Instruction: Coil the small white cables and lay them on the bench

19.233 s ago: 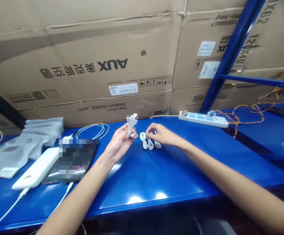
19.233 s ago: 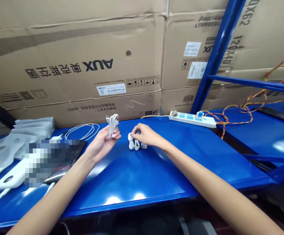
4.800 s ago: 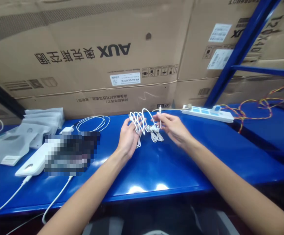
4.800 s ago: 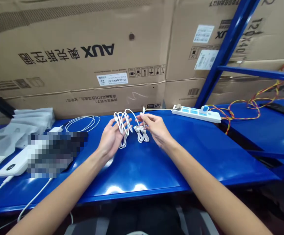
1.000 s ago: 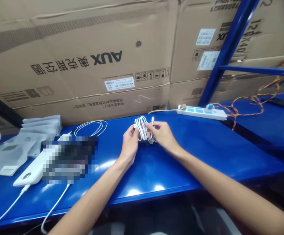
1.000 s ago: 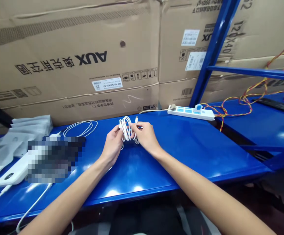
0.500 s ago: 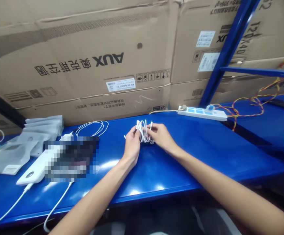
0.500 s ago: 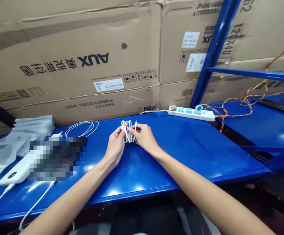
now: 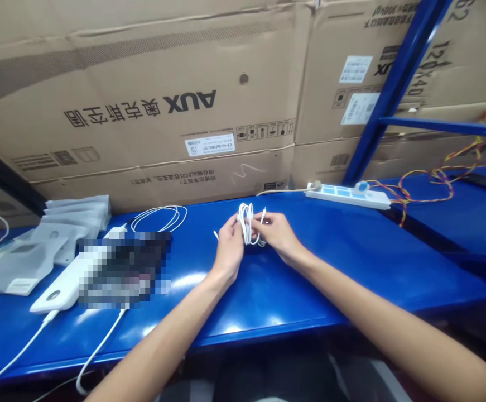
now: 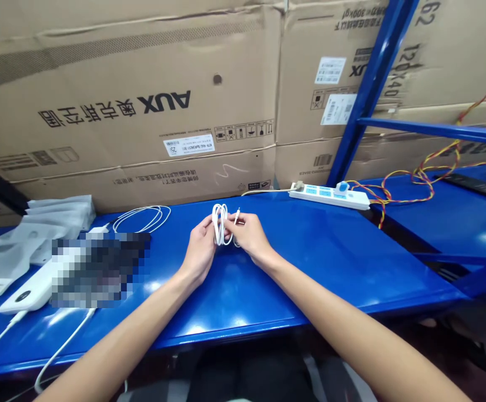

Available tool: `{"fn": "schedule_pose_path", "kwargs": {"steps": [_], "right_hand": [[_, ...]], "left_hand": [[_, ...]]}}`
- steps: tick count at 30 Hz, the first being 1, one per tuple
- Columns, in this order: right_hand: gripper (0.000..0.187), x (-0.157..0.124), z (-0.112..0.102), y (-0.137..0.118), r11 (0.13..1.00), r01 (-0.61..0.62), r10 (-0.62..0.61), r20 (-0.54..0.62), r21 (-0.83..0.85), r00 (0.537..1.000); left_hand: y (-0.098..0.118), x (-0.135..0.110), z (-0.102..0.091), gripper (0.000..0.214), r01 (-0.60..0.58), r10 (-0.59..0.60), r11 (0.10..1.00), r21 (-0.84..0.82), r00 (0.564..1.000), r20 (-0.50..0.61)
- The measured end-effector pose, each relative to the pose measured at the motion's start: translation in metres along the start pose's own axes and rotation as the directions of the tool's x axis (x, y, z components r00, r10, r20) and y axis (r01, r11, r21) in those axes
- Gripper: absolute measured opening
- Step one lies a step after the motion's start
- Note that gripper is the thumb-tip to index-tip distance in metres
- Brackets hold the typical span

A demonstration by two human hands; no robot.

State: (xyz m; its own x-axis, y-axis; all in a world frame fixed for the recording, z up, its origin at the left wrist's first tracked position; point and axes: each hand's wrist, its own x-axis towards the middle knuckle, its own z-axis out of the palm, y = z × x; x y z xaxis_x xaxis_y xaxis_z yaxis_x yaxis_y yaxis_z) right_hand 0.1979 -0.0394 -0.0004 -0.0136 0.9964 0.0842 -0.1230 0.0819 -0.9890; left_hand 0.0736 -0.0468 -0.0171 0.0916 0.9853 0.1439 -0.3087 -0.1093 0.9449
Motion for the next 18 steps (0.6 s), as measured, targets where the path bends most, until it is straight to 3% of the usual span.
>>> {"fn": "schedule_pose_path", "kwargs": {"steps": [4,8,10,13,15,18], "right_hand": [[0.035,0.001,0.001,0.003,1.0,0.006,-0.006,-0.018,-0.022,1.0],[0.037,0.003,-0.003,0.006,0.994,-0.003,0.005,0.021,-0.106,1.0],[0.036,0.004,-0.007,0.006,0.988,-0.005,0.012,0.048,-0.153,0.999],[0.028,0.007,-0.013,0.004,0.965,0.005,0.017,0.082,-0.262,0.996],[0.02,0.008,-0.014,0.001,0.931,0.024,0.016,0.106,-0.364,0.994],[0.019,0.008,-0.014,-0.004,0.878,0.012,0.05,0.118,-0.478,0.992]], "left_hand": [[-0.003,-0.003,-0.003,0.035,-0.03,0.042,0.989,0.148,0.996,-0.074],[0.002,-0.007,-0.01,0.013,-0.098,0.104,0.892,0.442,0.995,0.011],[0.008,-0.007,-0.014,0.008,-0.17,0.174,0.739,0.652,0.983,0.059],[0.016,-0.004,-0.023,0.012,-0.232,0.282,0.358,0.904,0.95,0.132],[0.018,-0.001,-0.027,0.021,-0.255,0.25,0.169,0.952,0.945,0.209],[0.018,0.002,-0.032,0.032,-0.336,0.162,0.002,0.942,0.929,0.332]]}}
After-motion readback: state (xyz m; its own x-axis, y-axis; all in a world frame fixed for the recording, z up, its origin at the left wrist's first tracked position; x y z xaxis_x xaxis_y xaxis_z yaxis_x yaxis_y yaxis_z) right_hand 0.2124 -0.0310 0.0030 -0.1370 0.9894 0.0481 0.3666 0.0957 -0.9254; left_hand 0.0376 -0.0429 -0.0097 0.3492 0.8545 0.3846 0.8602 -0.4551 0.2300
